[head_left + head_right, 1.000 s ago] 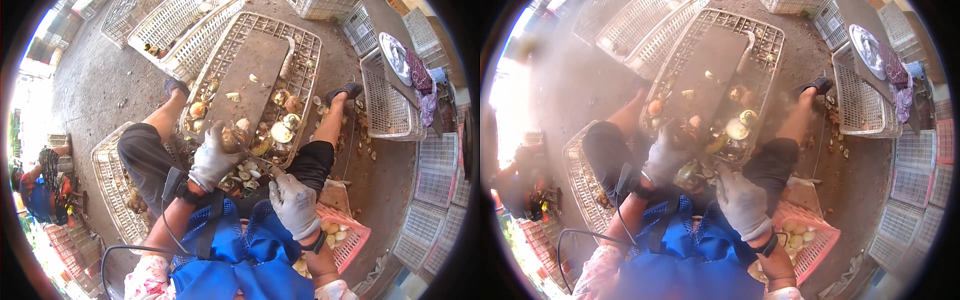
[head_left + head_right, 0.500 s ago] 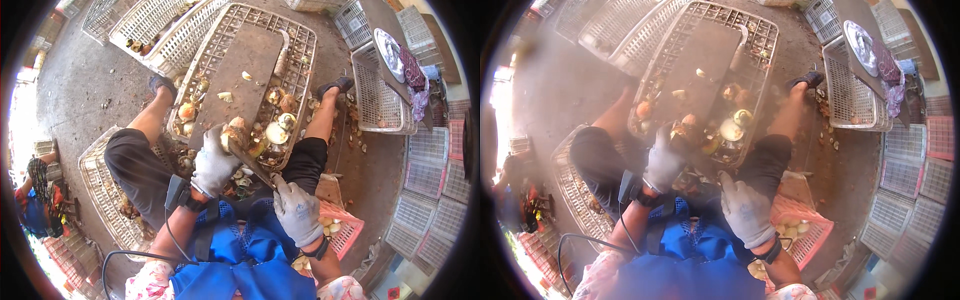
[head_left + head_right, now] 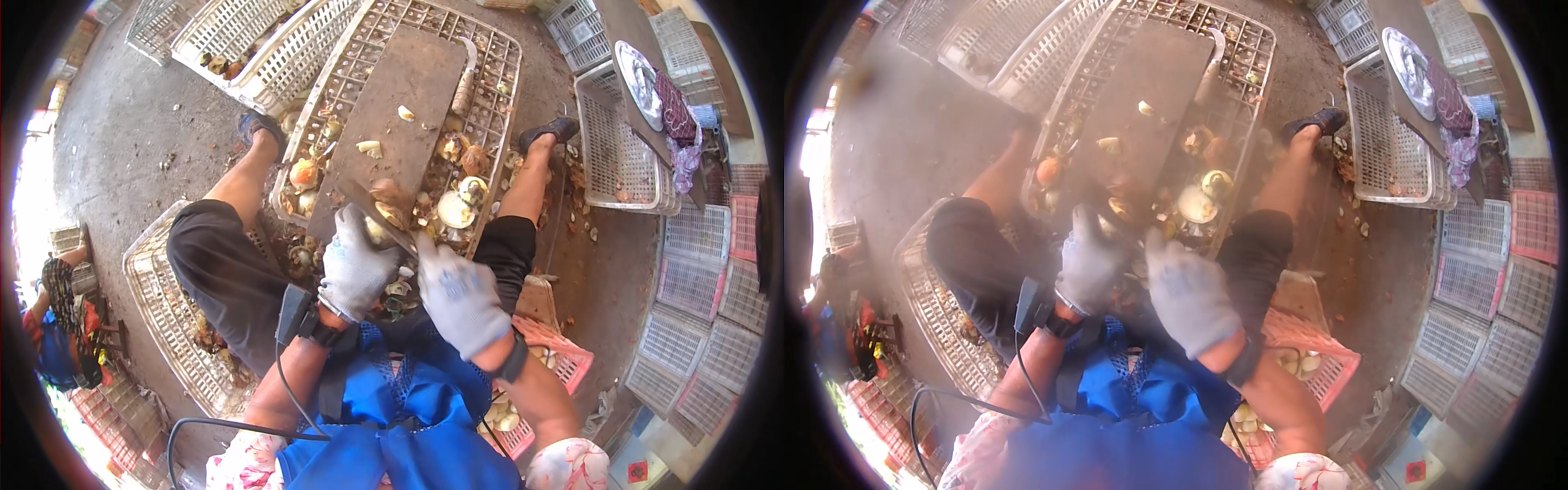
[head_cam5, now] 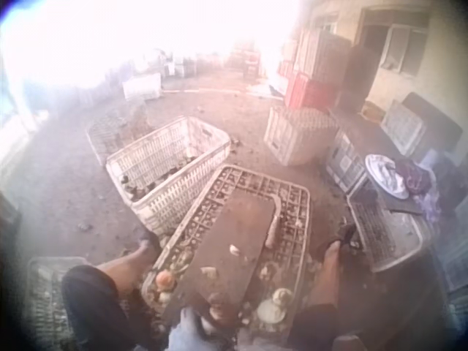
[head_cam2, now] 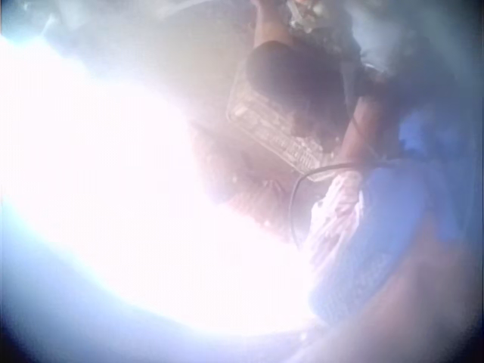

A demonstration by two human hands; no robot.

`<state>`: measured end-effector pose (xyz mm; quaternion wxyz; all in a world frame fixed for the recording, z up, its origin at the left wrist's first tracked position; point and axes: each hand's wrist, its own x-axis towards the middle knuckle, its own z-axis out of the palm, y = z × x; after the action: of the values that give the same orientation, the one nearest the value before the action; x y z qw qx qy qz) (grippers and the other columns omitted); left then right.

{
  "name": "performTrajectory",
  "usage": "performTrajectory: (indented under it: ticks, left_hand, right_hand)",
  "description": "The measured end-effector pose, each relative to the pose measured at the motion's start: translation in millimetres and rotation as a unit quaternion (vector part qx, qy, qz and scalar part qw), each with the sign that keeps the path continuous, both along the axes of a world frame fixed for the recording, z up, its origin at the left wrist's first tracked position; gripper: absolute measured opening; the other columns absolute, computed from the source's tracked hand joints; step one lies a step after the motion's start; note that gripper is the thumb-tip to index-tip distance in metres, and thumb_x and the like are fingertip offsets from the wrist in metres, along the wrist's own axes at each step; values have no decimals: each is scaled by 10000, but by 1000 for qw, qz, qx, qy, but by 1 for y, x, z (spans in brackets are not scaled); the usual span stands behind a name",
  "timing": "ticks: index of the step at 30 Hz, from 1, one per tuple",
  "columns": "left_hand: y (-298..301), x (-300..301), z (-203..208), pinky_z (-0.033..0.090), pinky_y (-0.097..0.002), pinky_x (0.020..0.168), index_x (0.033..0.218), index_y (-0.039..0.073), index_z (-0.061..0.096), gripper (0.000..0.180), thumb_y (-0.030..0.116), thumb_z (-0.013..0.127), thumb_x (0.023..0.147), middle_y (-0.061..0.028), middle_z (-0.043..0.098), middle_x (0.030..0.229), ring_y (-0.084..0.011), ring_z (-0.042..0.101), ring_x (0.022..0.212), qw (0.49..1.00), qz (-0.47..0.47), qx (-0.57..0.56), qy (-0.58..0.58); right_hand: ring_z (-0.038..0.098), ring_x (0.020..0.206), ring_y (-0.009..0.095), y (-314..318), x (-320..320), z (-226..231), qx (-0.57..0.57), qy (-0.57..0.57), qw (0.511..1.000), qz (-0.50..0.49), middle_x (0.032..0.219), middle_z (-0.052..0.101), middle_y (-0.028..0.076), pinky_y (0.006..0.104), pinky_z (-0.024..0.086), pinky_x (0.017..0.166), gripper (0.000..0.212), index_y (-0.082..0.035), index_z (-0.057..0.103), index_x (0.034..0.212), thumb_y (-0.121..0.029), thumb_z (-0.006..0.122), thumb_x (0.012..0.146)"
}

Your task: Peeling and trimming tubers using a large cleaver while sitting in a processing area.

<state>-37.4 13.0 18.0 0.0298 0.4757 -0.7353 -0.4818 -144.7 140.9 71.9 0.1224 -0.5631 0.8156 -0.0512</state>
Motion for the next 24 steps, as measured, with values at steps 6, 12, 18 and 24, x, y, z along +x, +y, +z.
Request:
performTrajectory:
  ticks: [6,12,18,24]
  left_hand:
    - [5,1,-9,541,-514,862,1324,49,514,666,277,824,781,-236,618,1204,-456,652,1050,993,-5,-98,62]
    - [-27,2,-14,551,-480,900,1408,62,492,718,108,792,758,-226,595,1337,-426,649,1085,923,-208,-302,116]
    - [-32,-8,19,546,-485,933,1518,45,335,778,115,705,838,-258,586,1352,-419,649,1124,926,-227,-294,-68]
    - [-5,16,5,549,-453,937,1491,7,376,914,408,838,812,-264,640,1238,-429,673,1112,995,-56,-78,25]
  right_hand:
    - [736,759,336,-20,-24,-26,7,-74,997,-11,869,717,173,457,567,672,284,-48,635,1167,-205,627,930]
    - [678,770,448,22,-10,-30,-102,-313,912,-247,788,695,210,522,535,700,237,-52,665,1066,-263,614,972]
    - [691,765,412,55,15,-7,-46,-219,956,-188,842,692,221,503,534,670,254,-47,643,1191,-184,597,982]
    - [701,723,351,76,24,-15,-95,-196,965,-149,877,701,148,465,551,623,304,-65,641,1244,-211,611,980]
